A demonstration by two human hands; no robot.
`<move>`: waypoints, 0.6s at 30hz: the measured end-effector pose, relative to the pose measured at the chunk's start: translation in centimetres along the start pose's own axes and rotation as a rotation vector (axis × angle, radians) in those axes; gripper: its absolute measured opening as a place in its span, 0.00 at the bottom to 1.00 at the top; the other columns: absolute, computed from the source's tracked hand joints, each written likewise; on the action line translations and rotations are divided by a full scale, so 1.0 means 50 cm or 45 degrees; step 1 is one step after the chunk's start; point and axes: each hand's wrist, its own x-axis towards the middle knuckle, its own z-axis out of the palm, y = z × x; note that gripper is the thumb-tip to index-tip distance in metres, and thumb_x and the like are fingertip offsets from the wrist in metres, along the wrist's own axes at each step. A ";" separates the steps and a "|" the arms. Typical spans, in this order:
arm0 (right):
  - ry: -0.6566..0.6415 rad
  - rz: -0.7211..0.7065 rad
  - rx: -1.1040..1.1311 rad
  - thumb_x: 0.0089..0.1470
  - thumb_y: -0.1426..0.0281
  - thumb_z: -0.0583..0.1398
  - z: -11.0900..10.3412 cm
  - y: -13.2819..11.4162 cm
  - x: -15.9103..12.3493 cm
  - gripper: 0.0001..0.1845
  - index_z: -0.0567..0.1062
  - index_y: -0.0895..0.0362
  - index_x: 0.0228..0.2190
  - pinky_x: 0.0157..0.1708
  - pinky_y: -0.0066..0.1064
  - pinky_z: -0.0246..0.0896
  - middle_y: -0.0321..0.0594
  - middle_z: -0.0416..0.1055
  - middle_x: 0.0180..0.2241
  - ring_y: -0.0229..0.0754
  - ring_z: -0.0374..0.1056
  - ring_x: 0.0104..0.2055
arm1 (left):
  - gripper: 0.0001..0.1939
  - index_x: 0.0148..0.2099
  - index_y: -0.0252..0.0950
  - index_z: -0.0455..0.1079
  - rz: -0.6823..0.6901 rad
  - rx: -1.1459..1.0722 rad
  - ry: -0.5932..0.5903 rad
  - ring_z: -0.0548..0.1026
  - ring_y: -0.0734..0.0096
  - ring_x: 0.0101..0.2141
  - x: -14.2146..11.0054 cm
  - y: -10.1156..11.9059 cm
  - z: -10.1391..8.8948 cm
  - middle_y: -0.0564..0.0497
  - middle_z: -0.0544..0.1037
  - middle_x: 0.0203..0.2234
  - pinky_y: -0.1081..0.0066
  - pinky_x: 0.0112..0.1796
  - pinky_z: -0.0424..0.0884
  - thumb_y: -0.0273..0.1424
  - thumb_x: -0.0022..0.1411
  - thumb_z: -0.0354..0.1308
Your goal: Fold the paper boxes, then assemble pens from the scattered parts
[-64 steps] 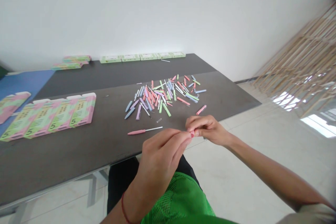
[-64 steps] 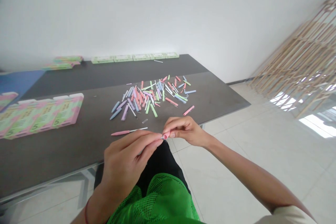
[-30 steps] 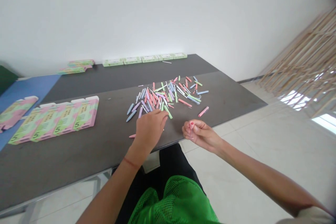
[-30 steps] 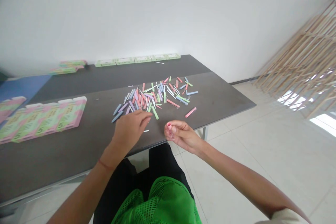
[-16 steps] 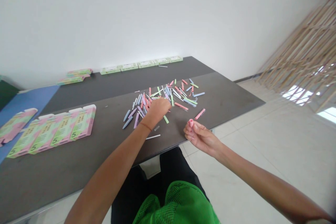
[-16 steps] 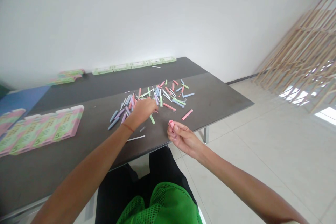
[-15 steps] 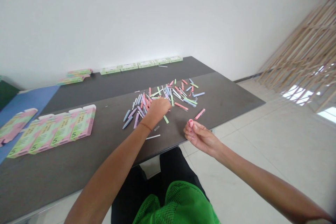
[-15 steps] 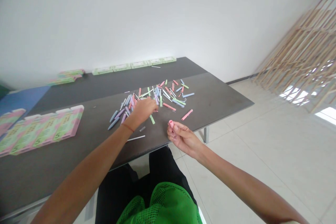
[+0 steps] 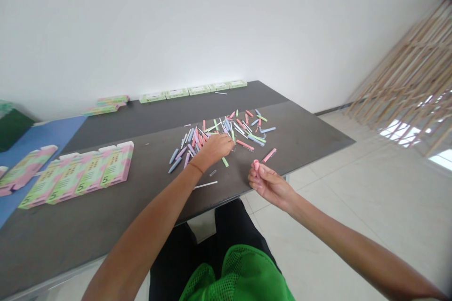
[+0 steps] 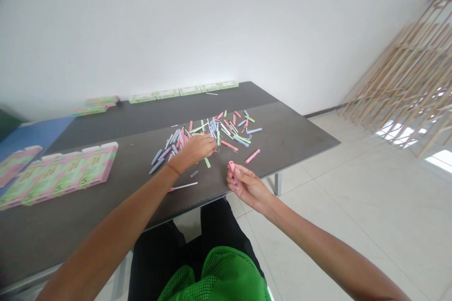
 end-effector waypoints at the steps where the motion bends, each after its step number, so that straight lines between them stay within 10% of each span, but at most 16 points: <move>1: -0.006 0.005 0.008 0.51 0.69 0.74 0.001 0.001 -0.001 0.14 0.79 0.57 0.39 0.25 0.23 0.51 0.35 0.68 0.30 0.32 0.54 0.27 | 0.05 0.35 0.32 0.75 -0.020 -0.029 0.021 0.77 0.61 0.38 0.001 0.000 -0.003 0.43 0.82 0.33 0.67 0.38 0.68 0.21 0.64 0.60; 8: -0.028 -0.025 -0.047 0.53 0.69 0.73 0.017 -0.006 -0.008 0.12 0.80 0.59 0.38 0.25 0.23 0.50 0.36 0.68 0.29 0.31 0.52 0.26 | 0.10 0.51 0.37 0.76 -0.181 -0.435 0.260 0.83 0.68 0.38 -0.041 0.049 -0.042 0.49 0.85 0.38 0.69 0.42 0.77 0.29 0.70 0.57; 13: -0.028 -0.055 -0.108 0.53 0.68 0.73 0.040 -0.012 -0.014 0.11 0.81 0.59 0.37 0.26 0.24 0.50 0.36 0.68 0.28 0.31 0.52 0.27 | 0.11 0.46 0.34 0.79 -0.588 -1.596 0.523 0.86 0.61 0.36 -0.100 0.126 -0.090 0.46 0.86 0.37 0.64 0.40 0.83 0.33 0.62 0.66; 18: -0.089 -0.075 -0.157 0.51 0.67 0.75 0.052 0.003 -0.019 0.12 0.83 0.58 0.36 0.27 0.27 0.50 0.36 0.69 0.28 0.32 0.55 0.28 | 0.10 0.42 0.34 0.80 -0.727 -1.743 0.661 0.86 0.63 0.35 -0.149 0.194 -0.144 0.47 0.86 0.33 0.68 0.38 0.84 0.35 0.62 0.68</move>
